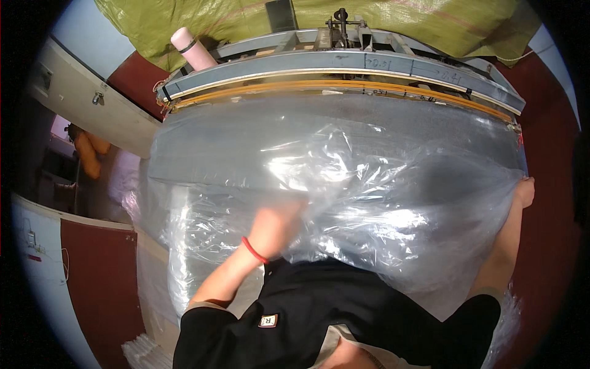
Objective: Manually pulling and arranging large sheets of transparent plastic film over a metal frame structure.
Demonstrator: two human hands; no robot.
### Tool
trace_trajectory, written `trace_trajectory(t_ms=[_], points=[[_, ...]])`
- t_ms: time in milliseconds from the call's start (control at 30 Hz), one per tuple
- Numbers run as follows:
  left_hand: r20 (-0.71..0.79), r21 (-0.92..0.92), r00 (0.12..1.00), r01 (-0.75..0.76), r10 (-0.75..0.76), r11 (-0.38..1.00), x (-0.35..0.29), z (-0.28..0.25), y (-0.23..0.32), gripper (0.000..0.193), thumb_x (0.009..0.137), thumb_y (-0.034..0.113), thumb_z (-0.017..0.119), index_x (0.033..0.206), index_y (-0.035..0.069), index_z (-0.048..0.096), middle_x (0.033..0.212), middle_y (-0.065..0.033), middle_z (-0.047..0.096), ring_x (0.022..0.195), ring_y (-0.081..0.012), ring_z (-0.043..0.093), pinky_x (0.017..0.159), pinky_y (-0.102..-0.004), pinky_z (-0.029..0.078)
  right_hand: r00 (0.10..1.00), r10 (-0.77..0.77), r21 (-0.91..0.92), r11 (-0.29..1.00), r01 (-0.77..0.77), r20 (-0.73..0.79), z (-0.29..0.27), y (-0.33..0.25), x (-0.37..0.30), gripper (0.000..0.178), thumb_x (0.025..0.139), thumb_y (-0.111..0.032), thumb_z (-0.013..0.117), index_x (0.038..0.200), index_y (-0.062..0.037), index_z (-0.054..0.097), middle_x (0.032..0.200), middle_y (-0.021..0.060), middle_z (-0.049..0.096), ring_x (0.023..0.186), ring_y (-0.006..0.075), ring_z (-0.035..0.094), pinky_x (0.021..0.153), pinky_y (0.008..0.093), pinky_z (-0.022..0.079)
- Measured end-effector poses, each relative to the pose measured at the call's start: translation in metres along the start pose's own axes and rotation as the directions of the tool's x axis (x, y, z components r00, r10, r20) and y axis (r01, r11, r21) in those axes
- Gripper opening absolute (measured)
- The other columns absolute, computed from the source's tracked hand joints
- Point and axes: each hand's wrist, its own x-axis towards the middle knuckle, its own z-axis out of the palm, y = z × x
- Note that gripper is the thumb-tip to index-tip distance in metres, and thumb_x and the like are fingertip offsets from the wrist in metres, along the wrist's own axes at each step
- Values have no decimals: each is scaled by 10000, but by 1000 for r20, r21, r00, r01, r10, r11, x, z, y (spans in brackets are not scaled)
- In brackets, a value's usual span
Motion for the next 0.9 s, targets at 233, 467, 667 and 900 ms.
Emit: trace_trajectory(t_ms=[233, 467, 667, 900], points=[[-527, -836, 749, -541, -402, 87, 22, -76, -4, 206, 800, 73, 527, 1005, 59, 523, 903, -26, 577, 764, -122, 557, 633, -235, 482, 1000, 26, 12, 1000, -26, 7, -5, 9, -5, 297, 840, -321, 408, 995, -96, 523, 958, 146, 587, 899, 339, 553, 707, 438, 448], [61, -968, 500, 239, -864, 70, -17, -1, -73, 83, 831, 149, 485, 797, 73, 487, 590, 19, 440, 419, -51, 377, 316, -178, 241, 999, -52, 53, 997, 52, -11, -1, 6, -5, 298, 840, -330, 401, 989, -102, 521, 937, 156, 590, 887, 348, 554, 704, 447, 446], [-681, -692, 170, 168, -712, 702, -30, -17, -114, 134, 798, 105, 464, 909, 66, 527, 812, -61, 551, 712, -140, 524, 576, -229, 398, 1000, -3, 3, 1000, 3, 7, -5, 3, -6, 299, 846, -327, 380, 983, -99, 518, 942, 148, 590, 885, 345, 554, 700, 445, 446], [133, 381, 969, -243, 207, 892, 48, -47, -39, 569, 803, 275, 519, 1259, 13, 304, 1339, -154, 259, 1249, -316, 219, 974, -457, 240, 1000, -5, 19, 1000, 5, 23, 2, 6, -4, 299, 854, -321, 372, 998, -98, 509, 962, 147, 583, 886, 344, 552, 706, 449, 440]])
